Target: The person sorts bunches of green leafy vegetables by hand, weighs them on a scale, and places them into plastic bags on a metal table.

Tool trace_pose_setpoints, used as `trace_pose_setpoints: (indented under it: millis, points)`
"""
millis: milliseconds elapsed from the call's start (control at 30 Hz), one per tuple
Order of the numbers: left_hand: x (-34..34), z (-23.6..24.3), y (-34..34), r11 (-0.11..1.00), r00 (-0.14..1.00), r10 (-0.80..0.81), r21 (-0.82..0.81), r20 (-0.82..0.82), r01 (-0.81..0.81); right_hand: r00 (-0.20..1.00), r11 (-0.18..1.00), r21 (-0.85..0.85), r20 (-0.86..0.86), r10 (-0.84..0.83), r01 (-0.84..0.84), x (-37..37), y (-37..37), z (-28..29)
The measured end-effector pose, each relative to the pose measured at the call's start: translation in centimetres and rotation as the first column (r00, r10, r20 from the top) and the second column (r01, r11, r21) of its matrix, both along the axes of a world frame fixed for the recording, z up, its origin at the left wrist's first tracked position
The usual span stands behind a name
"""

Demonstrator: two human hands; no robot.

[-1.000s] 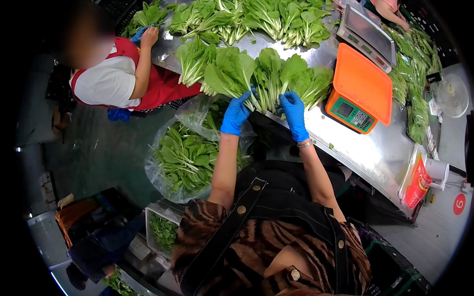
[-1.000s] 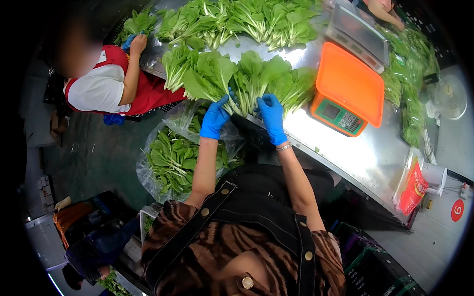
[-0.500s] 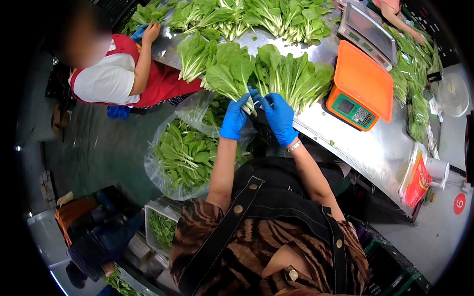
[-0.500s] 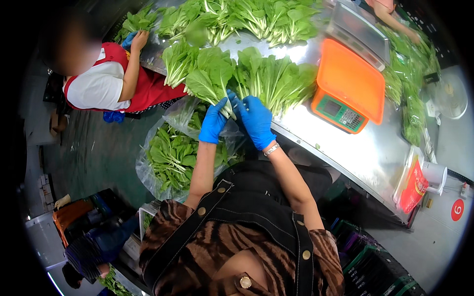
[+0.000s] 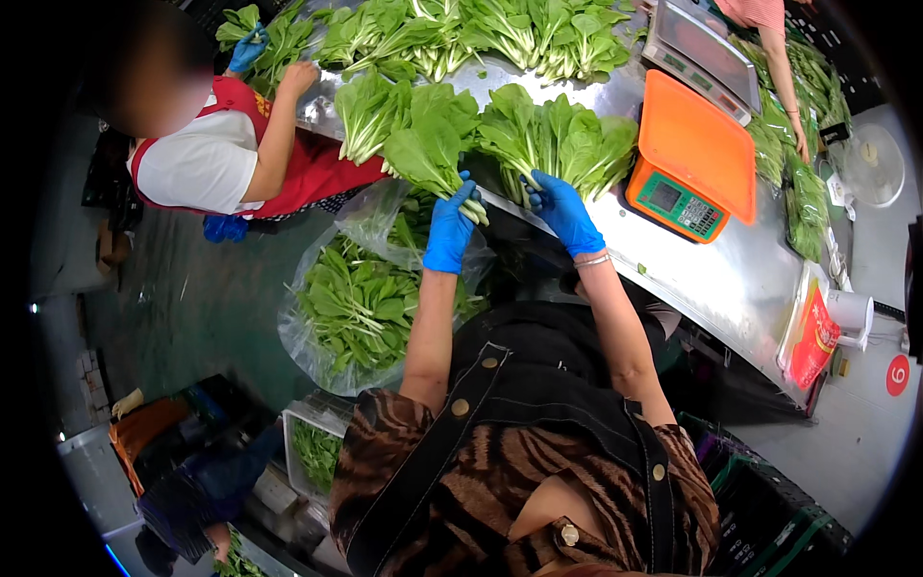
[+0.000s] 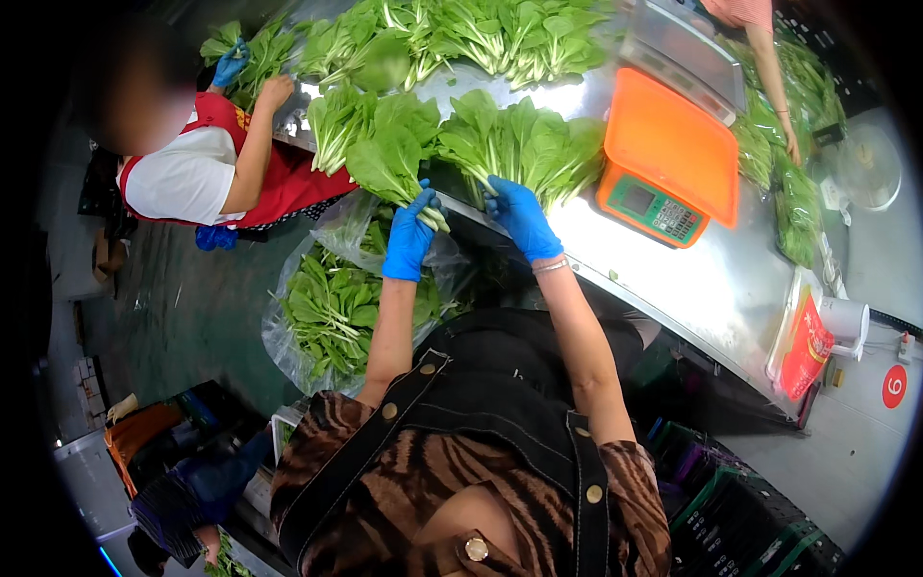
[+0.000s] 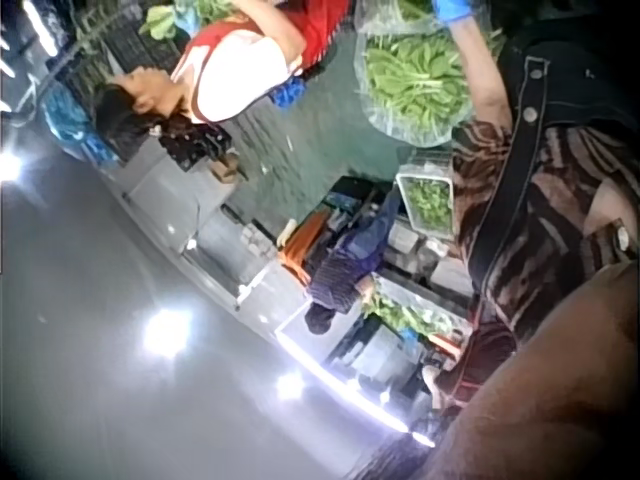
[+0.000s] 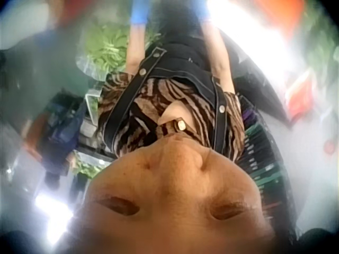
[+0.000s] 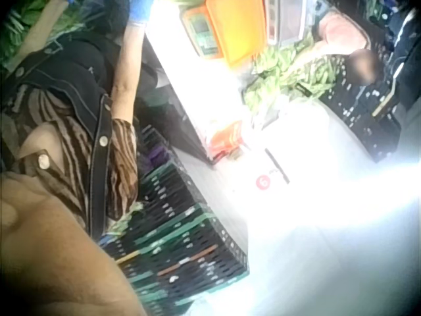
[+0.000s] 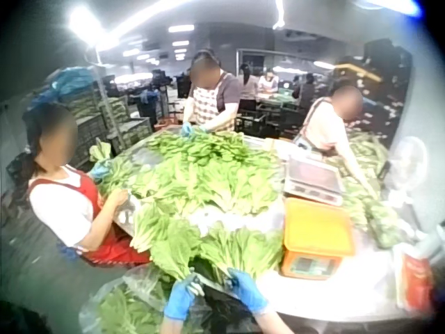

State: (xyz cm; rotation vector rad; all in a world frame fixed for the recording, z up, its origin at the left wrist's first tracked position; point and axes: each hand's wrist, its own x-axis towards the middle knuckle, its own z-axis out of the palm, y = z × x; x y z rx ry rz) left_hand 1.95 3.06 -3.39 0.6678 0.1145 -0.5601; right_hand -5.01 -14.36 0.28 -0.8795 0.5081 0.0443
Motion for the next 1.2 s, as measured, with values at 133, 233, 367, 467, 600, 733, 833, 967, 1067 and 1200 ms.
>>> trace_pose_setpoints:
  millis: [133, 233, 367, 467, 600, 733, 833, 967, 1067, 1200]
  points:
    - [-0.7, 1.5, -2.2, 0.993, 0.999, 0.004, 0.117, -0.036, 0.0, 0.991, 0.836, -0.534, 0.097, -0.087, 0.126, -0.7, 1.2, 0.8]
    - [-1.1, 1.8, -2.3, 0.968, 0.989, -0.142, 0.215, 0.029, 0.132, 0.971, 0.025, -0.97, 0.24, -0.014, 0.24, -1.4, 4.7, 2.2]
    - [-1.2, 2.5, -2.0, 0.965, 0.993, -0.087, 0.241, -0.079, 0.103, 0.973, 0.019, -0.984, 0.177, 0.146, 0.176, -1.7, 6.2, 2.3]
    - [-0.8, 1.6, -1.3, 0.979, 0.972, -0.187, 0.051, -0.146, 0.196, 0.989, 0.001, -0.989, 0.145, -0.041, 0.145, -1.3, 4.2, 1.9]
    - [-1.0, 1.3, -1.0, 0.851, 0.89, -0.422, -0.414, -0.173, 0.323, 0.997, -0.308, -0.951, 0.039, -0.071, 0.015, -0.4, 1.4, -1.6]
    - [-0.7, -0.5, -0.9, 0.88, 0.936, -0.338, -0.387, -0.1, 0.277, 0.993, -0.004, -1.0, -0.011, -0.117, -0.012, -0.1, 0.4, -1.3]
    - [-0.6, -0.5, -1.1, 0.975, 0.979, -0.158, -0.174, -0.126, 0.135, 0.99, 0.578, -0.815, -0.052, -0.131, 0.033, 0.0, -1.0, -0.8]
    - [0.0, -0.9, -0.6, 0.969, 0.969, -0.241, -0.06, -0.049, 0.238, 0.995, 0.888, -0.459, -0.073, -0.068, 0.027, -0.4, -2.2, -0.1]
    - [-0.1, -1.5, -1.3, 0.971, 0.969, -0.239, 0.014, -0.054, 0.24, 0.993, 0.894, -0.437, -0.008, -0.116, 0.101, -0.5, -1.9, -0.1]
    - [-1.2, 1.0, -3.8, 0.98, 0.982, -0.181, 0.077, -0.059, 0.185, 0.978, 0.486, -0.851, 0.142, -0.153, 0.199, -0.5, -0.3, -0.3]
